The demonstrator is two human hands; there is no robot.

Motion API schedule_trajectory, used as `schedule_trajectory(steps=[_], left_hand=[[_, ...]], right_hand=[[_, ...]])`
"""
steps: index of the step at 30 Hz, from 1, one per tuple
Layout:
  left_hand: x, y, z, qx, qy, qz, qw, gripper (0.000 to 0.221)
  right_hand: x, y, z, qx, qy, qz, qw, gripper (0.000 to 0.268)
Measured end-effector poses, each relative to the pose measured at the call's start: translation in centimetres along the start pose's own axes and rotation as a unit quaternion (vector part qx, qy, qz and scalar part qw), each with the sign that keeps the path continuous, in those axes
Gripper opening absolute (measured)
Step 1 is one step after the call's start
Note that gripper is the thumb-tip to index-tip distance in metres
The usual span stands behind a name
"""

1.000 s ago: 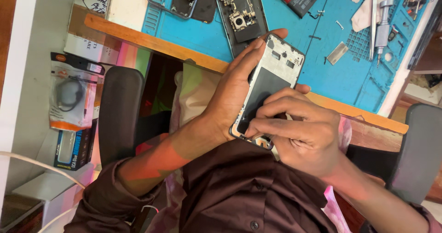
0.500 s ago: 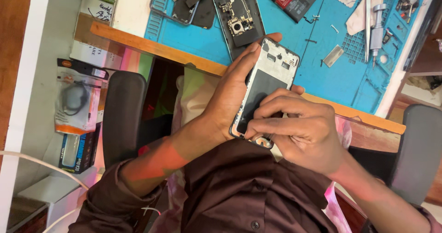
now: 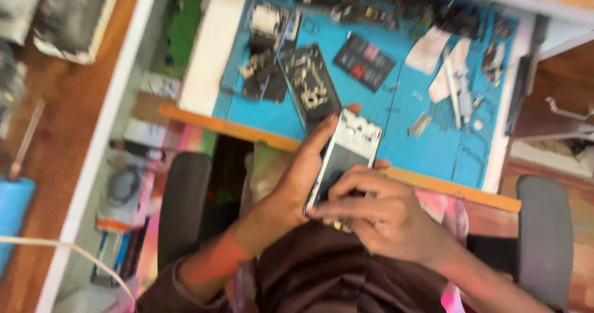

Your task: The person holds a disassembled smartphone chassis and uses their fingers to peel off a black adhesive strip from the internal frame. They continue to remove the strip along the edges of the device while holding it over a workbench.

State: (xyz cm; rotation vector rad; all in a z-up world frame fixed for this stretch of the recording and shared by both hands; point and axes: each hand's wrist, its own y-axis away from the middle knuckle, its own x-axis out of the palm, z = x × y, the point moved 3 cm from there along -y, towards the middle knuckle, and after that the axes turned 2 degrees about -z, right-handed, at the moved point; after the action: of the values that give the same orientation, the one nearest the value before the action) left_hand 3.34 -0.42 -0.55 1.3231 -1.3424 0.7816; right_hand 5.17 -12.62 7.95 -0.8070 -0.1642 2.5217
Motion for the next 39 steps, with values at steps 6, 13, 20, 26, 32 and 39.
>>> schedule_trajectory(steps=[6, 13, 20, 26, 32, 39], left_hand=[[-1.2, -0.6, -0.4, -0.033, 0.111, -0.056, 0.992, 0.043], [0.6, -1.0, -2.1, -0.047, 0.021, -0.041, 0.998, 0.038], [1.0, -4.3, -3.1, -0.032, -0.032, -0.092, 0.995, 0.04], [0.5, -6.5, -4.5, -0.006, -0.043, -0.017, 0.999, 0.039], [-0.1, -4.0, -4.7, 0.044, -0.067, -0.016, 0.997, 0.043], [1.5, -2.0, -3.7, 0.039, -0.055, -0.025, 0.997, 0.047]], right_hand=[[-2.8, 0.4, -1.2, 0.003, -0.056, 0.009, 0.998, 0.025], [-6.8, 1.2, -4.7, 0.109, -0.244, -0.116, 0.956, 0.034], [-9.3, 0.7, -7.4, 0.253, 0.192, -0.074, 0.946, 0.025], [-8.2, 0.7, -8.1, 0.105, 0.192, -0.027, 0.975, 0.018], [-8.4, 0.6, -7.9, 0.18, 0.165, -0.06, 0.968, 0.017], [-6.7, 0.4, -8.2, 0.182, 0.181, -0.035, 0.966, 0.016]])
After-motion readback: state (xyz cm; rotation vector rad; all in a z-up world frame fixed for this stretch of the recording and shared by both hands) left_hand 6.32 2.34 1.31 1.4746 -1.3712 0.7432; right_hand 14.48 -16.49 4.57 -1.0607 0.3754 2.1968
